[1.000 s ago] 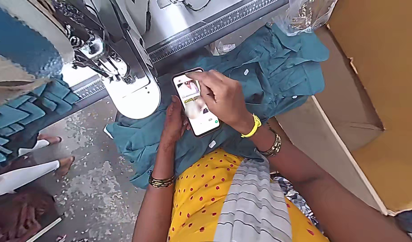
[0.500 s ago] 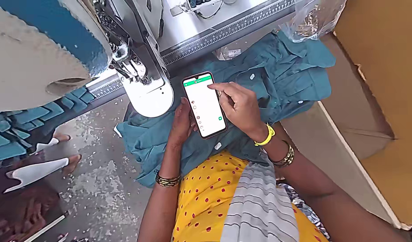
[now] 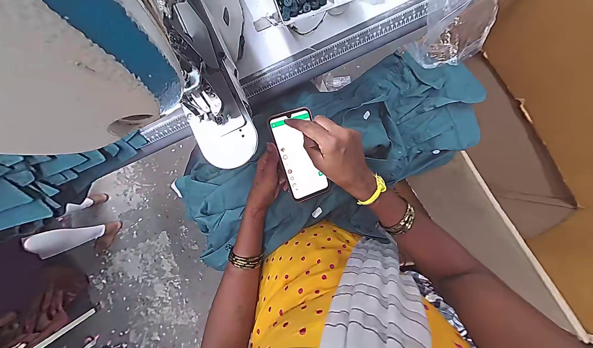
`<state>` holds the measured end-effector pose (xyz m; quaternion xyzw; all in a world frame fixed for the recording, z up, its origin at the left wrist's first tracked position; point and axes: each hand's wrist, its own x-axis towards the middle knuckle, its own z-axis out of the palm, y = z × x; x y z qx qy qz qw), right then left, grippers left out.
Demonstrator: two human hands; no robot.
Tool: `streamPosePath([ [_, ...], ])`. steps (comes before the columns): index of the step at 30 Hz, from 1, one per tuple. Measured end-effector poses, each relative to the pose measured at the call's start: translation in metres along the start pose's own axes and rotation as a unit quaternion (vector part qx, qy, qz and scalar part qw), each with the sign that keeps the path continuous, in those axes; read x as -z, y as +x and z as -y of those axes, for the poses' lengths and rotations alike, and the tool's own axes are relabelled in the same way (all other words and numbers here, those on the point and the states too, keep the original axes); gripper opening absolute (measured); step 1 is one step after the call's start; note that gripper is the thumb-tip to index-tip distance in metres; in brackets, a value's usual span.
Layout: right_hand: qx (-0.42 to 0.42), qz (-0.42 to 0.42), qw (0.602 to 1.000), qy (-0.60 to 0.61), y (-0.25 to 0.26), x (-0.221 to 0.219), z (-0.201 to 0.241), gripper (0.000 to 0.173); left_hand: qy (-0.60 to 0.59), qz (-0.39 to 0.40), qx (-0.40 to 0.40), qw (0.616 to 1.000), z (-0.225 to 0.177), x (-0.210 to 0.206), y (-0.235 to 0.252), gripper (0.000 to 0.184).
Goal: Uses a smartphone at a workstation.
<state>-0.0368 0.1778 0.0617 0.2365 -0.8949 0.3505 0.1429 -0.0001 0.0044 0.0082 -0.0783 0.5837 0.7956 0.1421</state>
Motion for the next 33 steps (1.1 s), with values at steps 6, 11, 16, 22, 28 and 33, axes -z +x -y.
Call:
streamPosePath([
  [6, 0.031, -0.008, 0.999, 0.009, -0.017, -0.008, -0.005, 0.023, -0.006, 0.008, -0.009, 1.000, 0.002, 0.002, 0.001, 0.043],
  [11, 0.026, -0.003, 1.000, 0.007, -0.017, -0.009, -0.006, 0.026, 0.002, 0.002, -0.005, 1.000, 0.003, 0.001, 0.001, 0.045],
  [16, 0.017, -0.015, 1.000, 0.016, -0.005, -0.007, -0.002, 0.029, 0.002, -0.007, -0.001, 1.000, 0.001, 0.000, 0.000, 0.043],
  [22, 0.004, 0.020, 0.997, 0.080, -0.038, -0.001, -0.001, 0.025, 0.017, -0.001, -0.001, 1.000, 0.003, 0.003, 0.001, 0.045],
  [28, -0.108, 0.044, 0.990, 0.075, -0.088, 0.009, 0.001, 0.032, 0.026, -0.005, 0.001, 1.000, 0.001, 0.001, -0.001, 0.046],
  [33, -0.129, 0.040, 0.989, 0.053, -0.097, 0.005, 0.004, 0.034, 0.028, -0.006, 0.005, 1.000, 0.000, -0.001, -0.001, 0.048],
])
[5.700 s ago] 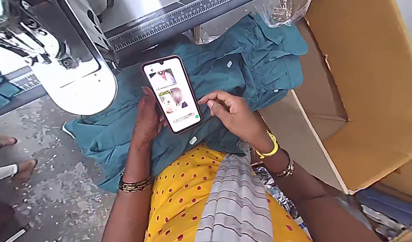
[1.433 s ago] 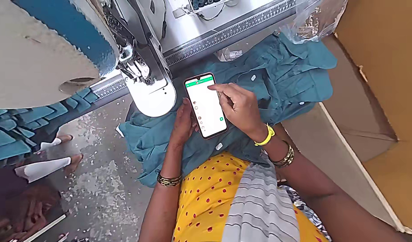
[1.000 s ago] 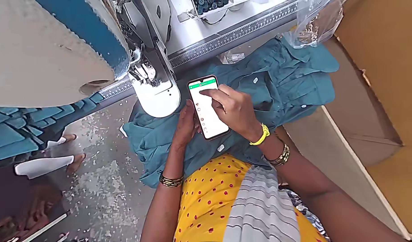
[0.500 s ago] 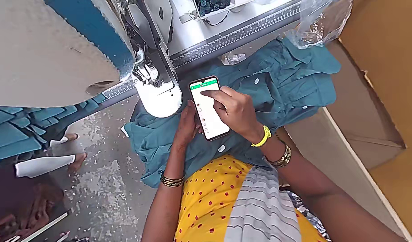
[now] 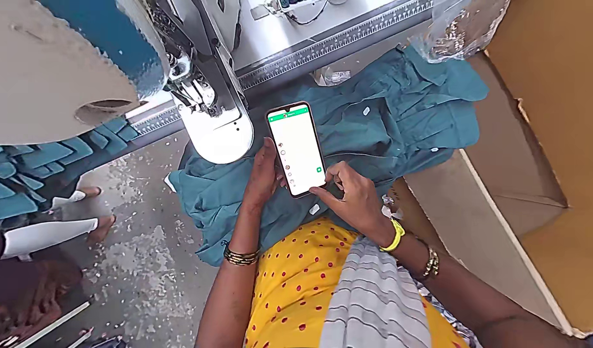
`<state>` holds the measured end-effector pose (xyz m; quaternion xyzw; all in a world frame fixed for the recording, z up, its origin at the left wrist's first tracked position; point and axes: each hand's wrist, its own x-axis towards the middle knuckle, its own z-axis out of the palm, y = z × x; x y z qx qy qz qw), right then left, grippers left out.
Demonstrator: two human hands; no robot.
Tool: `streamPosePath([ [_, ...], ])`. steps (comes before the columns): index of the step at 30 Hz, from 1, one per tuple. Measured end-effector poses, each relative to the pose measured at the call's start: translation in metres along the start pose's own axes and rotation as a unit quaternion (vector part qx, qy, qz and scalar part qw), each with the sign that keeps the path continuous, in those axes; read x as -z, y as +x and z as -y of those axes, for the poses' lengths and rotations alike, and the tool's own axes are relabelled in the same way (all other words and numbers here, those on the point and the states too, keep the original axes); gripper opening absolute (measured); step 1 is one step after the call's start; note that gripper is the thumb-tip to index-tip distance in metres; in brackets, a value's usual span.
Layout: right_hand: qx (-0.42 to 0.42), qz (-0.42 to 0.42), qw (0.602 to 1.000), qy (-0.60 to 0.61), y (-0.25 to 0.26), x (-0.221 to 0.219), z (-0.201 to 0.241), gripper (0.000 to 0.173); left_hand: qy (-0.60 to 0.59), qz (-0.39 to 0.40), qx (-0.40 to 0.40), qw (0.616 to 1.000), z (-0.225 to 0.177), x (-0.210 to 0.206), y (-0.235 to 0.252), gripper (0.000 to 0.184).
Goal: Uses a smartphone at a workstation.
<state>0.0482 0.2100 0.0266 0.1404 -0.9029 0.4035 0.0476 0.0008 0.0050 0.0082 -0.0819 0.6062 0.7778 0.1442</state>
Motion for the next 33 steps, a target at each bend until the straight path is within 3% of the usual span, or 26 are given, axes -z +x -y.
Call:
streamPosePath([
  [3, 0.009, -0.002, 1.000, -0.029, 0.003, -0.003, 0.001, 0.033, 0.000, -0.004, 0.002, 1.000, -0.001, 0.000, 0.000, 0.048],
  [9, -0.001, -0.048, 0.998, 0.036, 0.028, 0.006, 0.004, 0.035, -0.008, -0.006, 0.003, 1.000, -0.001, -0.001, 0.001, 0.046],
  [15, 0.057, -0.047, 0.997, 0.009, 0.069, 0.007, 0.010, 0.022, -0.013, -0.010, -0.003, 1.000, 0.000, -0.002, 0.001, 0.046],
  [25, 0.131, -0.025, 0.986, -0.096, 0.102, -0.009, 0.021, 0.038, -0.029, -0.007, 0.003, 1.000, 0.001, 0.000, 0.001, 0.046],
  [33, 0.062, -0.060, 0.996, -0.010, 0.091, 0.005, 0.021, 0.036, -0.017, -0.002, -0.001, 1.000, 0.003, 0.002, 0.001, 0.046],
])
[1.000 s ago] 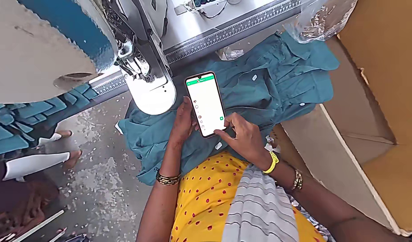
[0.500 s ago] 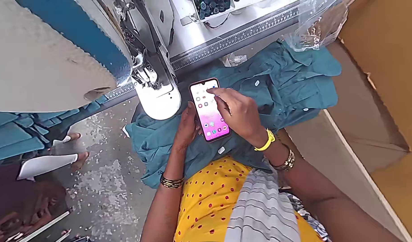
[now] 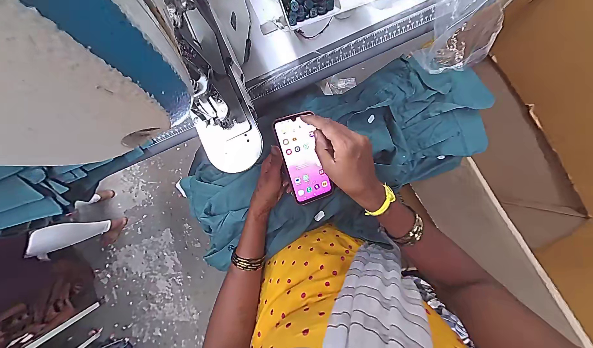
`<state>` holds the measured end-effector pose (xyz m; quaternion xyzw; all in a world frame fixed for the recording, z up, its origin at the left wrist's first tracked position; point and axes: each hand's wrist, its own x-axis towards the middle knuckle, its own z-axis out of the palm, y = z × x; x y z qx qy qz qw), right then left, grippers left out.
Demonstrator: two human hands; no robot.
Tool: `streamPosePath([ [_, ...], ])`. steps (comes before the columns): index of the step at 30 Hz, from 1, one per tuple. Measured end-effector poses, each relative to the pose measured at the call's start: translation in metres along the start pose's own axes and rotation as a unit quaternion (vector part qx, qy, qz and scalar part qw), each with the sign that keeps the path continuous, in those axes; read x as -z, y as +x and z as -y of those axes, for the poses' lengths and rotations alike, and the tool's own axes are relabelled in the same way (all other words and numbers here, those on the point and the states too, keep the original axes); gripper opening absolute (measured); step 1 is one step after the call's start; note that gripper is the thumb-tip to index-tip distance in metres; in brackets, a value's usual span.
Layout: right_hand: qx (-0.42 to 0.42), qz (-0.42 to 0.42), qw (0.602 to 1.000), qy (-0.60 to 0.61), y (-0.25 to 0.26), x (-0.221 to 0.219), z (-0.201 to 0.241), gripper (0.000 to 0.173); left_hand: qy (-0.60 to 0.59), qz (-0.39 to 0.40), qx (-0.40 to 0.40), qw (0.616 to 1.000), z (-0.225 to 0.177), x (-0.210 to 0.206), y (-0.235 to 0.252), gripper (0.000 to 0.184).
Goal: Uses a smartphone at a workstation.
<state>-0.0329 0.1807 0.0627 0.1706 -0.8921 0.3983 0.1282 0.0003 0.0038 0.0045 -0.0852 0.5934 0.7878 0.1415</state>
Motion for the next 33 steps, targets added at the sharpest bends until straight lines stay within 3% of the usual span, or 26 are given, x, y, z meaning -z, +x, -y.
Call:
streamPosePath([
  [7, -0.004, 0.004, 1.000, 0.010, -0.031, 0.015, -0.011, 0.032, 0.001, -0.003, 0.002, 1.000, -0.002, -0.002, 0.000, 0.046],
  [16, 0.079, 0.023, 0.995, -0.050, -0.077, 0.001, -0.015, 0.029, -0.015, 0.008, -0.009, 1.000, -0.002, -0.001, 0.000, 0.045],
  [33, 0.095, 0.030, 0.993, -0.062, -0.091, 0.003, -0.022, 0.033, 0.008, -0.011, 0.005, 1.000, -0.003, -0.002, 0.000, 0.046],
])
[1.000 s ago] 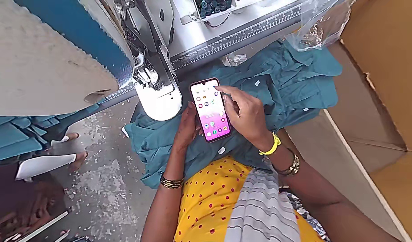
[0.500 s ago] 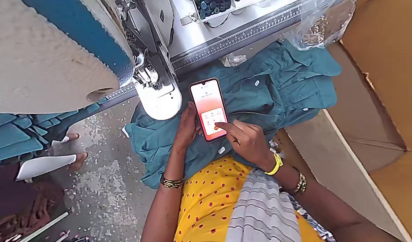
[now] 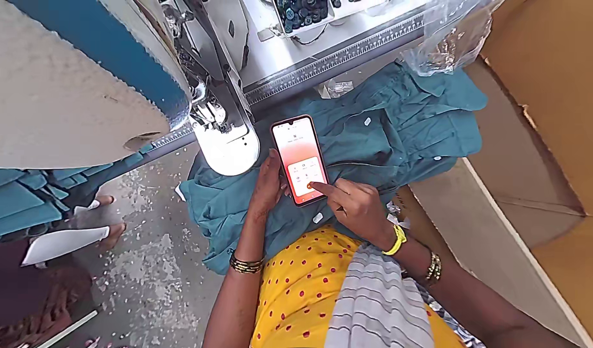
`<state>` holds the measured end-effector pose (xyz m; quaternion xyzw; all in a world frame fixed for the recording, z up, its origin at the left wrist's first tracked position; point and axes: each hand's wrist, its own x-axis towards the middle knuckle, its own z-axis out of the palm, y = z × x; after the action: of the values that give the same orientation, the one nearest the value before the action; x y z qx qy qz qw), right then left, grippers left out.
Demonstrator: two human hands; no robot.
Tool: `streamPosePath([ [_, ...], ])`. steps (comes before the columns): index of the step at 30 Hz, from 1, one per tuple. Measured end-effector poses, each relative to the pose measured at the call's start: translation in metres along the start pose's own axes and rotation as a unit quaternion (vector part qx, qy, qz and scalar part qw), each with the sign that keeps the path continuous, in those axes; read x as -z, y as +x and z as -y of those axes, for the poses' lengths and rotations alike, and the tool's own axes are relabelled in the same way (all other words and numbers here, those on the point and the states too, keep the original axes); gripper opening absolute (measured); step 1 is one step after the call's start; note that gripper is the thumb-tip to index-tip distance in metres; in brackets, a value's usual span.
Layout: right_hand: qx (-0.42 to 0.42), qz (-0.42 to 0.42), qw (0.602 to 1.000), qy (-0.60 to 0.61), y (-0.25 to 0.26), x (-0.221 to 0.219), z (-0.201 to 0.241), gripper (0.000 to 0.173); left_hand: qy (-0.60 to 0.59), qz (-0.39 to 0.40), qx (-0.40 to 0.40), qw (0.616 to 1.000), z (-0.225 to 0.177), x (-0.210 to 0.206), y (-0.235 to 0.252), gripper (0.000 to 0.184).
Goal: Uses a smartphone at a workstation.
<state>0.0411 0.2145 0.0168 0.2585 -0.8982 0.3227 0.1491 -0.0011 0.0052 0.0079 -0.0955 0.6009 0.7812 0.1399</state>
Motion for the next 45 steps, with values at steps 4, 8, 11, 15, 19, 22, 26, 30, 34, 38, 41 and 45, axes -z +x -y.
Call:
streamPosePath([
  [4, -0.022, -0.016, 0.999, 0.018, 0.005, 0.001, 0.000, 0.033, -0.005, -0.004, 0.000, 1.000, 0.001, 0.000, 0.000, 0.045],
  [8, -0.035, -0.024, 0.999, 0.032, 0.009, 0.002, -0.002, 0.032, -0.009, -0.003, -0.005, 1.000, 0.000, -0.001, -0.001, 0.045],
  [11, -0.038, -0.023, 0.998, 0.034, 0.009, 0.003, -0.002, 0.031, -0.007, -0.002, -0.008, 1.000, 0.000, -0.002, 0.000, 0.044],
  [15, -0.032, -0.002, 0.999, 0.032, 0.002, 0.003, -0.004, 0.027, 0.003, -0.005, -0.001, 1.000, 0.000, -0.001, 0.000, 0.044],
  [19, 0.000, 0.002, 1.000, 0.021, -0.007, 0.003, -0.004, 0.026, 0.000, -0.012, 0.001, 1.000, -0.001, -0.003, -0.001, 0.044],
  [22, 0.031, 0.012, 0.999, 0.020, -0.011, 0.004, -0.002, 0.028, 0.005, -0.010, 0.006, 1.000, -0.001, -0.002, -0.001, 0.045],
  [26, 0.041, 0.020, 0.999, 0.025, -0.013, 0.002, -0.001, 0.028, 0.000, -0.005, 0.000, 1.000, 0.000, -0.001, -0.001, 0.045],
  [30, 0.008, -0.003, 0.999, 0.049, -0.010, 0.003, 0.000, 0.029, -0.002, -0.003, -0.003, 1.000, 0.000, -0.001, -0.002, 0.046],
  [34, -0.012, -0.008, 0.998, 0.065, -0.006, 0.004, -0.005, 0.029, 0.001, -0.005, 0.003, 1.000, -0.001, -0.002, -0.001, 0.046],
  [38, -0.051, -0.024, 0.994, 0.099, 0.000, 0.006, -0.006, 0.026, 0.005, 0.005, -0.010, 1.000, 0.000, 0.000, -0.001, 0.046],
  [41, -0.062, -0.033, 0.993, 0.097, 0.002, 0.007, -0.007, 0.027, 0.003, 0.007, -0.014, 1.000, 0.000, -0.001, -0.001, 0.046],
  [45, -0.061, -0.025, 0.993, 0.099, 0.000, 0.006, -0.006, 0.026, 0.000, 0.018, -0.016, 1.000, 0.003, 0.002, 0.000, 0.046],
])
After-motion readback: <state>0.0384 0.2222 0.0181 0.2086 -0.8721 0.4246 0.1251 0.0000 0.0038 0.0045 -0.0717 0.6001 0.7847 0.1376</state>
